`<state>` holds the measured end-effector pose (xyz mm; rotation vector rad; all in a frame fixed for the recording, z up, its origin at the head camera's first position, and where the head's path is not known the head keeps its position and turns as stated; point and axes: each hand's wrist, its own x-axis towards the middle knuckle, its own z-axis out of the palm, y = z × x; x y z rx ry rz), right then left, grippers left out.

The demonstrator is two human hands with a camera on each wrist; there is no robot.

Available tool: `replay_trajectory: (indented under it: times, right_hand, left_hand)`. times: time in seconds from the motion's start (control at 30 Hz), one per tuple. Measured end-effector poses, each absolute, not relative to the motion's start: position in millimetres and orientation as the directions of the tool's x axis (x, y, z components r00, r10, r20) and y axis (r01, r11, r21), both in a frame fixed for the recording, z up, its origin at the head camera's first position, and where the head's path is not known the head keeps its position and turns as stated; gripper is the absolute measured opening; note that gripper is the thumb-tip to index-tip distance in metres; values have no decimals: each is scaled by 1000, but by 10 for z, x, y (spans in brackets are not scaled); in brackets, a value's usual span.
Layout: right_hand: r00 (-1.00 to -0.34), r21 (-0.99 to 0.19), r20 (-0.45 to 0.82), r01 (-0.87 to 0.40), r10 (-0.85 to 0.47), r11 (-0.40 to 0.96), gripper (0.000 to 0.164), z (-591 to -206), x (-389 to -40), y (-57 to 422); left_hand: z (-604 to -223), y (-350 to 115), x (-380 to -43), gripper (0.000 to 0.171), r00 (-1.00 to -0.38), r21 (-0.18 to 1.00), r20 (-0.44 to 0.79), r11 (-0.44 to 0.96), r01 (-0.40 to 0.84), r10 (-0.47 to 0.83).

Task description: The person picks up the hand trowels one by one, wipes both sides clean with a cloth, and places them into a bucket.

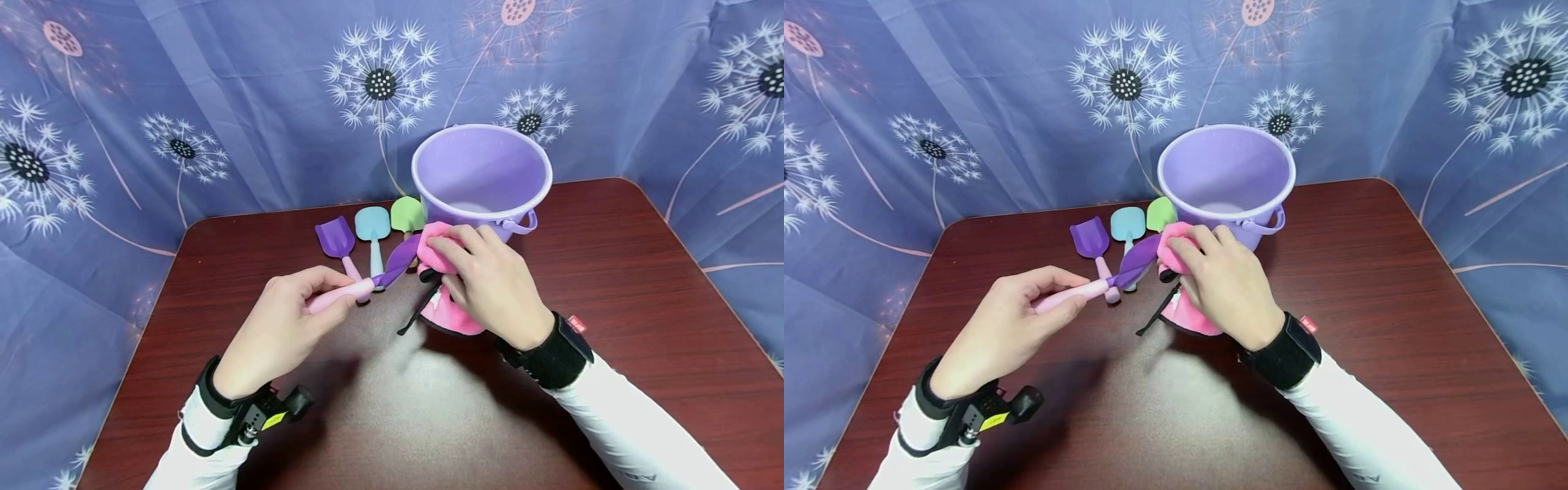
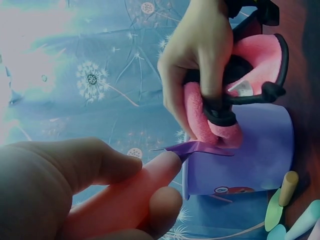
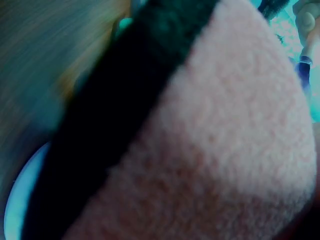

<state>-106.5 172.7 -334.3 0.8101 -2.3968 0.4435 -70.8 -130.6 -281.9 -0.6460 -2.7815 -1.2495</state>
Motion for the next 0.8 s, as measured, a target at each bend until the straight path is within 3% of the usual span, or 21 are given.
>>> replay_trajectory:
  times: [0.37,0.8]
  right_hand:
    - [-680,-130,594,-608,-430,783,46,-3354,-1069,1734]
    - [-642,-130,590,-675,-490,726,47,-3331,-999,1660]
  left_hand:
    - [-2795,-1317,-695,9,-910,720,196,577,386,364]
    - [-2805,-1319,-701,13,-923,721,182,592,361,340]
